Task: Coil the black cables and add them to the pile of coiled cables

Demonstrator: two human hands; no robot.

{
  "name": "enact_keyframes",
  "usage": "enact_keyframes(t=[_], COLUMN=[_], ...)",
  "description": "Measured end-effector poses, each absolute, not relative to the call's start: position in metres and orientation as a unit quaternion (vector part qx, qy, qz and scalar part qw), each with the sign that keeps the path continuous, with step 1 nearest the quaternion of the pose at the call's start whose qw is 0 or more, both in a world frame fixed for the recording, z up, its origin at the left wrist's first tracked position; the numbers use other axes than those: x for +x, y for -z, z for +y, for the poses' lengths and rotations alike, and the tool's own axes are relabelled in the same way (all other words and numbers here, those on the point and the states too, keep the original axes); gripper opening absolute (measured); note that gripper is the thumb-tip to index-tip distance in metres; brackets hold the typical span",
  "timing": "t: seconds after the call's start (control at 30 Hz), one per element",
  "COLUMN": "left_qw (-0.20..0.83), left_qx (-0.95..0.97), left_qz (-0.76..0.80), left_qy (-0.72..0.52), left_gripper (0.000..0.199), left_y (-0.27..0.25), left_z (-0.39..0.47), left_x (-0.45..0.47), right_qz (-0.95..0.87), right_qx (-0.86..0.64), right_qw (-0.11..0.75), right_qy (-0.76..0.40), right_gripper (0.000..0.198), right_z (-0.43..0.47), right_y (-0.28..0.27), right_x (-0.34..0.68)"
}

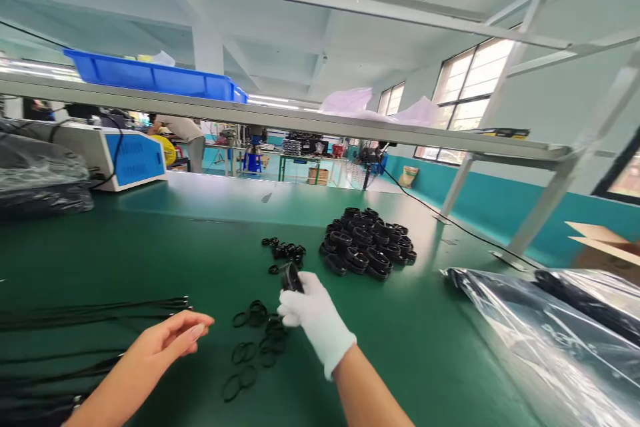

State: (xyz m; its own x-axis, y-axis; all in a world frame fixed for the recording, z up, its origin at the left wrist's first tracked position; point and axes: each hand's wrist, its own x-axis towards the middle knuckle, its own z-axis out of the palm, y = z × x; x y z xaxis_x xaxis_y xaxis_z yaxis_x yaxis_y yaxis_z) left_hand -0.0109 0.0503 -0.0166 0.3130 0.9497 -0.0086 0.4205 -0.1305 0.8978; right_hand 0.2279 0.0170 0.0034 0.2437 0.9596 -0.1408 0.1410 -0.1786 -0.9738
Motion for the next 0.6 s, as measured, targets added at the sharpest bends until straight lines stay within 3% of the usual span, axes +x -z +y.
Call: enact_keyframes(t=[0.17,0.33,0.6], left_qw=[0.400,0.389,0.375], left_qx=[0.695,0.723,0.745], left_qz=[0.514,0.513,0.505], left_qy=[-0.304,-0.248,-0.223], left_gripper=[0.029,0.027,0.029], left_y=[0.018,0.018,0.027], left_z=[0.044,0.045,0.052], left_x=[-0.001,-0.001,-0.004], right_qz=[-0.404,-0.401,-0.369], right_qx=[-0.793,-0.847,-0.827], right_qw=[0.395,0.321,0.412], right_qy=[-0.230,-0.133,-0.100], right_gripper=[0.044,0.032,0.033], right_z=[0.042,0.048,0.034], right_y=[0.021,0.051,0.079], right_x=[0.325,0.381,0.404])
